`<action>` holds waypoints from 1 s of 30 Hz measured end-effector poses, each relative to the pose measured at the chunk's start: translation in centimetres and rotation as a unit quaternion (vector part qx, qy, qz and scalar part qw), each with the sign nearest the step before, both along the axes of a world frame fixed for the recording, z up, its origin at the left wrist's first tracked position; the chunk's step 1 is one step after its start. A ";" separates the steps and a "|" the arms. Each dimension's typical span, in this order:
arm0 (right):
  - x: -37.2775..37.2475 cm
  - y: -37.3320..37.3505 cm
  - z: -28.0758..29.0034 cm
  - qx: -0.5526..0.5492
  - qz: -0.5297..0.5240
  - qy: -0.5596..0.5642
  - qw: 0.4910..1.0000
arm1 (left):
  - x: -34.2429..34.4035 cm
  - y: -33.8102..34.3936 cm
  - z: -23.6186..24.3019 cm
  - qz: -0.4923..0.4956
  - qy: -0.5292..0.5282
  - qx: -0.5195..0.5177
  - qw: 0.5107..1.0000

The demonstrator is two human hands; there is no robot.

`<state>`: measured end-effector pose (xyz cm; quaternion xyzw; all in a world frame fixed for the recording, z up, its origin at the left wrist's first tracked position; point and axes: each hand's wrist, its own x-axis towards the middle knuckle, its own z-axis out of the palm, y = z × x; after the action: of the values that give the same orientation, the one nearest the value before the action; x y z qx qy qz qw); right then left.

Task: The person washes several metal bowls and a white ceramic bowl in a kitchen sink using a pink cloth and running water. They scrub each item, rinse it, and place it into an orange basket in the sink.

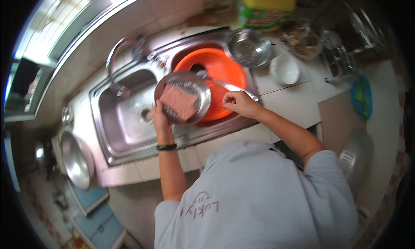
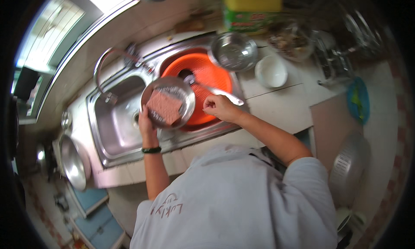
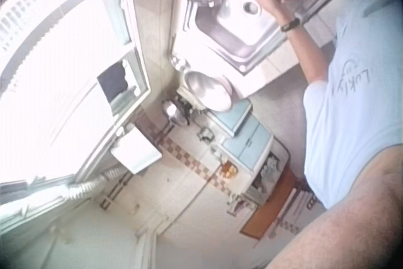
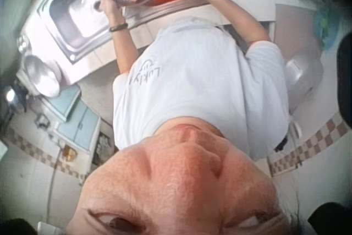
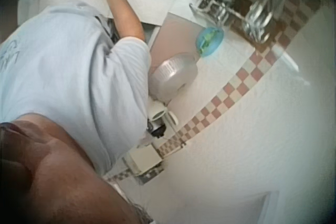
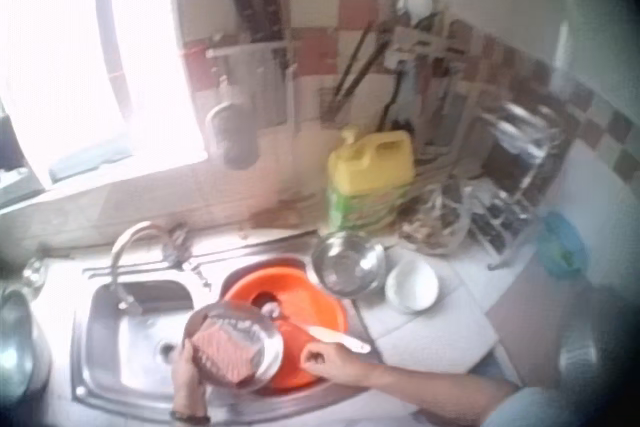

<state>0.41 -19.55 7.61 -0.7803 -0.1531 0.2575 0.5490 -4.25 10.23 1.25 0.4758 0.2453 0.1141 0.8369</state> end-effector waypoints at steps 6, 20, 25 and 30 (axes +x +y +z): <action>6.8 -11.4 6.7 0.044 -0.262 -0.243 0.933 | 1.8 -2.9 -1.0 -0.075 0.092 0.061 0.991; 18.9 -26.2 6.0 -0.460 -0.395 -0.395 0.691 | 5.7 -2.2 -4.6 -0.178 0.108 0.281 0.937; 12.9 -17.3 5.9 -0.102 -0.347 -0.292 0.886 | 7.1 -2.3 -6.7 -0.218 0.069 0.421 0.878; 6.0 -8.3 0.1 0.174 -0.240 0.150 0.943 | 8.6 -3.4 -7.3 -0.223 0.103 0.482 0.841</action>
<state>6.37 -27.82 7.75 -0.6388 0.0805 0.2016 0.7382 4.30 6.87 -6.03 0.8698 0.1314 -0.0213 0.4752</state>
